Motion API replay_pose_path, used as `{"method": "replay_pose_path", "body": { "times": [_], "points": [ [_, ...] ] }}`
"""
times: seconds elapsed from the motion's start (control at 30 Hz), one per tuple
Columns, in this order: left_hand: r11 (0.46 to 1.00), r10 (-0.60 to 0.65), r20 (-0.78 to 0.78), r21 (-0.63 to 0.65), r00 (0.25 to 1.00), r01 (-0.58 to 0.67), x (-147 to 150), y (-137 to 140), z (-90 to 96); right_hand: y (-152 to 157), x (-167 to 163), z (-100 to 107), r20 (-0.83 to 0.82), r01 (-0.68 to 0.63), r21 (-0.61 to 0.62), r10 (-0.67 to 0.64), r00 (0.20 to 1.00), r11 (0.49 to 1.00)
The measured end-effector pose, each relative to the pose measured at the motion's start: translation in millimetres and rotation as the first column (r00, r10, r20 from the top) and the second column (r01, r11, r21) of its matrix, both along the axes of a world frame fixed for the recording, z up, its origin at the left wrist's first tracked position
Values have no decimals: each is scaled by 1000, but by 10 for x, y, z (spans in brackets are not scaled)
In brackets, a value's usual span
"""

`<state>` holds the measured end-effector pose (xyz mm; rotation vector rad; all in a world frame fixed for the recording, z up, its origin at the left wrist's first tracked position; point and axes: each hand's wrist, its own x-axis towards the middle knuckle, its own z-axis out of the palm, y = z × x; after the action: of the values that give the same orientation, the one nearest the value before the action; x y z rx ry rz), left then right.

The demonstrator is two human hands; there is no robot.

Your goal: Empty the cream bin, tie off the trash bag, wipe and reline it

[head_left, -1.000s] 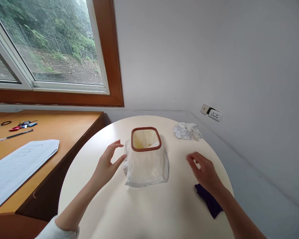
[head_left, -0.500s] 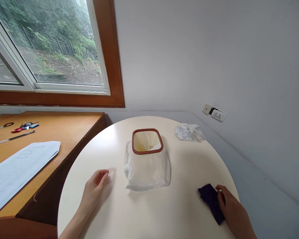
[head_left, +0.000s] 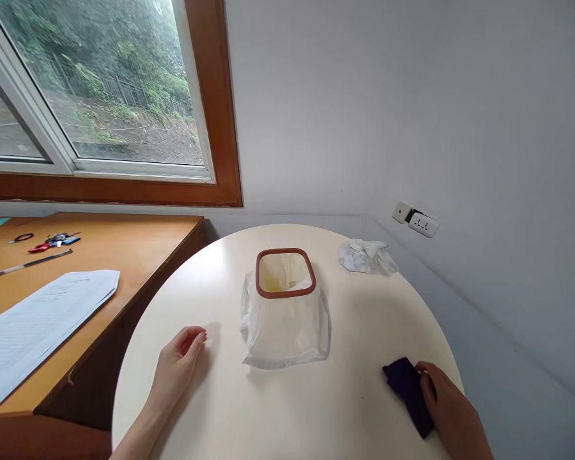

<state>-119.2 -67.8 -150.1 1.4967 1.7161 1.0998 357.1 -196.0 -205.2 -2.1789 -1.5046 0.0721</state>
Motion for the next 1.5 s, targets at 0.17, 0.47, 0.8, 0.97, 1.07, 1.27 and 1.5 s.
{"method": "replay_pose_path", "body": {
  "times": [0.17, 0.47, 0.8, 0.97, 1.07, 1.27, 1.5],
  "points": [
    [1000, -9, 5, 6, 1000, 9, -25, 6, -33, 7, 8, -4, 0, -1, 10, 1, 1000, 1000],
    [1000, -6, -3, 16, 1000, 6, -12, -5, -3, 21, -10, 30, 12, -7, 38, 6, 1000, 999],
    [1000, -15, 6, 2, 1000, 15, -2, -19, -13, 26, -77, 165, -113, 81, -21, -83, 990, 997],
    [1000, -16, -11, 18, 1000, 16, 6, -15, -5, 112, -171, 339, -617, 274, 153, -125, 777, 949],
    [1000, -23, -19, 18, 1000, 23, 19, -23, -2, 184, -208, 372, -901, 315, 197, 45, 431, 928],
    [977, -210, -57, 34, 976, 212, 168, 69, 233, 475, -375, 678, -832, 164, 203, 82, 548, 965],
    [868, -449, -182, 142, 875, 475, 605, 409, 726, 1270, -1445, 1496, -6, -588, 394, 642, 767, 707]
  ]
}}
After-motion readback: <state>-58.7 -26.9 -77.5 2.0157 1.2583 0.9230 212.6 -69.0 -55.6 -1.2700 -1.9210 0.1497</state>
